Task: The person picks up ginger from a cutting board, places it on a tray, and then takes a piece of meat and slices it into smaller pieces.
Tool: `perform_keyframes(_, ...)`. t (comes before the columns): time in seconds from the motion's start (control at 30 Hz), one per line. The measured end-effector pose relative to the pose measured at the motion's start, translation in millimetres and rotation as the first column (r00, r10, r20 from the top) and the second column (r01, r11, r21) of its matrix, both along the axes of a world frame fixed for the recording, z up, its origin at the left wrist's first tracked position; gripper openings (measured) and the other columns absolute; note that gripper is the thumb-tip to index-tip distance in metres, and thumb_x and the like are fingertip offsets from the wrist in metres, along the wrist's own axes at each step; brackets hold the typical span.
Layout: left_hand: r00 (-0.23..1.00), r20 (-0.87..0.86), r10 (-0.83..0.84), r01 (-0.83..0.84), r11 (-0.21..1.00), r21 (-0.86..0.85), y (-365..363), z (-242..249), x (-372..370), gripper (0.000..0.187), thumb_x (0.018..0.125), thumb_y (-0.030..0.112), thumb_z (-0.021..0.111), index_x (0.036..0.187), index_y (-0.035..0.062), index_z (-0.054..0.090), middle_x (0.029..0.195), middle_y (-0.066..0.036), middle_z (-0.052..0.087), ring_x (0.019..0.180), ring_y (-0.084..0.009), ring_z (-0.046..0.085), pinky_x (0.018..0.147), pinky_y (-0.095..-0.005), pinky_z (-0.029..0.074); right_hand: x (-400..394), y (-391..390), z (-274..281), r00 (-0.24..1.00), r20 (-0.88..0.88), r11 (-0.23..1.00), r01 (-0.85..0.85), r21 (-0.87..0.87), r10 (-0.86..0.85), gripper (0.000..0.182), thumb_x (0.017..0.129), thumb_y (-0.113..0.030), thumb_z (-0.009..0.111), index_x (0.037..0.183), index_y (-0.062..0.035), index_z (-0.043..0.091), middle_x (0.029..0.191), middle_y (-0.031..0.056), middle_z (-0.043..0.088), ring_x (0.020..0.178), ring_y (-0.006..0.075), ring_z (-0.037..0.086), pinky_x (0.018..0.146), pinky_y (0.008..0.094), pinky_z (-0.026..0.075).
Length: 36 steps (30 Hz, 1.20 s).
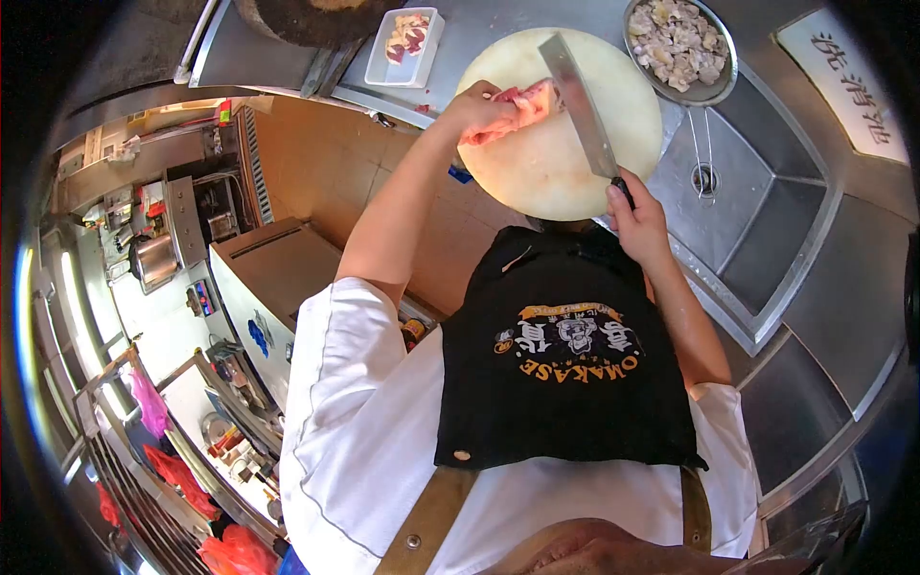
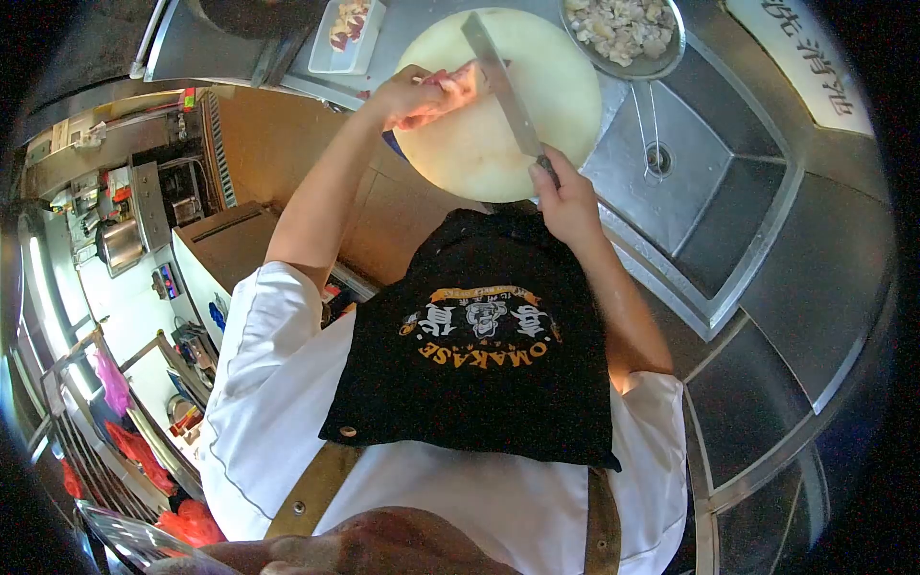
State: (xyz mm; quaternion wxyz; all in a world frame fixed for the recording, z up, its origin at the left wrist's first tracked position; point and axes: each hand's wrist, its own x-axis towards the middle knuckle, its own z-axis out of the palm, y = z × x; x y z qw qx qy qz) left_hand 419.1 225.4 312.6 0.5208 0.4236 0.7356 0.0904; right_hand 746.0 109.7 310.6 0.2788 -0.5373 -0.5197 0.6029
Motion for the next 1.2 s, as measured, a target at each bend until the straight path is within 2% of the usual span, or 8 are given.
perform_keyframes(0.2, 0.957, 0.245, 0.153, -0.129, 0.985, -0.111, 16.1, -37.9, -31.8, 0.069, 0.078, 0.035, 0.087, 0.129, -0.0005, 0.058, 0.115, -0.012, 0.069, 0.099, -0.0172, 0.07, 0.081, -0.0346, 0.058, -32.8, 12.9, 2.3, 0.998, -0.045, 0.983, -0.047, -0.175, 0.04, 0.041, 0.107, -0.027, 0.059, 0.141, -0.0046, 0.059, 0.075, 0.0017, 0.06, 0.056, 0.011, 0.055, 0.054, 0.0281, 0.048)
perform_keyframes(0.3, 0.939, 0.277, 0.204, -0.209, 0.978, -0.01, 4.7, -7.1, -25.7, 0.063, 0.076, 0.034, 0.089, 0.122, -0.0005, 0.061, 0.114, -0.012, 0.07, 0.097, -0.0187, 0.07, 0.078, -0.0348, 0.058, -32.1, 22.8, -3.3, 0.994, -0.111, 0.958, -0.015, -0.285, -0.017, 0.039, 0.109, -0.024, 0.057, 0.143, -0.0041, 0.057, 0.072, -0.0028, 0.054, 0.051, 0.0061, 0.046, 0.047, 0.0234, 0.039)
perform_keyframes(0.43, 0.926, 0.272, 0.262, -0.304, 0.944, 0.127, -2.4, -11.2, -23.0, 0.057, 0.077, 0.034, 0.089, 0.116, -0.0009, 0.066, 0.108, -0.013, 0.071, 0.092, -0.0218, 0.07, 0.074, -0.0372, 0.057, -46.5, 21.5, 9.5, 0.97, 0.223, 0.995, -0.091, -0.039, 0.098, 0.037, 0.104, -0.031, 0.059, 0.13, -0.0054, 0.064, 0.093, 0.0153, 0.073, 0.086, 0.0284, 0.071, 0.08, 0.0392, 0.055)
perform_keyframes(0.5, 0.939, 0.222, 0.261, -0.317, 0.908, 0.273, -7.6, -25.7, -21.0, 0.052, 0.076, 0.033, 0.088, 0.112, 0.0007, 0.069, 0.101, -0.015, 0.071, 0.089, -0.0243, 0.071, 0.069, -0.0403, 0.058, -50.3, 20.5, 28.4, 0.95, 0.278, 0.989, -0.147, -0.004, 0.142, 0.038, 0.105, -0.033, 0.058, 0.131, -0.0069, 0.064, 0.103, 0.0201, 0.073, 0.096, 0.0346, 0.072, 0.085, 0.0425, 0.055)
perform_keyframes(0.67, 0.934, -0.172, 0.314, -0.038, 0.564, 0.825, -30.1, -53.0, -3.7, 0.035, 0.081, 0.034, 0.081, 0.096, 0.0035, 0.073, 0.096, -0.018, 0.072, 0.083, -0.0337, 0.069, 0.076, -0.0437, 0.056, -58.6, 20.1, 57.1, 0.863, 0.441, 0.964, -0.265, -0.014, 0.244, 0.04, 0.106, -0.038, 0.055, 0.133, -0.0083, 0.062, 0.108, 0.0244, 0.074, 0.102, 0.0432, 0.071, 0.087, 0.0491, 0.054)
perform_keyframes(0.8, 0.883, -0.211, 0.419, 0.085, 0.3, 0.95, -28.0, -62.2, 10.9, 0.022, 0.081, 0.028, 0.078, 0.09, 0.0086, 0.074, 0.091, -0.013, 0.072, 0.08, -0.0363, 0.067, 0.077, -0.0465, 0.054, -68.5, 30.7, 72.8, 0.77, 0.555, 0.932, -0.361, -0.029, 0.315, 0.038, 0.106, -0.037, 0.053, 0.126, -0.0071, 0.063, 0.101, 0.0248, 0.073, 0.096, 0.0467, 0.07, 0.084, 0.0526, 0.054)
perform_keyframes(1.03, 0.873, -0.235, 0.427, 0.089, 0.335, 0.938, -32.0, -60.1, 20.9, 0.017, 0.077, 0.026, 0.078, 0.087, 0.0121, 0.074, 0.084, -0.008, 0.071, 0.08, -0.0318, 0.067, 0.075, -0.0448, 0.053, -94.0, 77.5, 66.6, 0.71, 0.577, 0.899, -0.425, -0.106, 0.404, 0.038, 0.106, -0.038, 0.05, 0.113, -0.0031, 0.062, 0.099, 0.0281, 0.071, 0.095, 0.0488, 0.068, 0.083, 0.0546, 0.053)
perform_keyframes(1.2, 0.88, -0.222, 0.421, 0.1, 0.291, 0.951, -29.4, -62.9, 19.9, 0.019, 0.074, 0.027, 0.077, 0.089, 0.0152, 0.074, 0.082, -0.005, 0.07, 0.08, -0.0291, 0.067, 0.075, -0.0424, 0.05, -123.2, 101.5, 24.1, 0.695, 0.622, 0.904, -0.424, -0.048, 0.359, 0.04, 0.106, -0.04, 0.05, 0.122, -0.0058, 0.062, 0.099, 0.0273, 0.071, 0.094, 0.0463, 0.069, 0.084, 0.0513, 0.054)
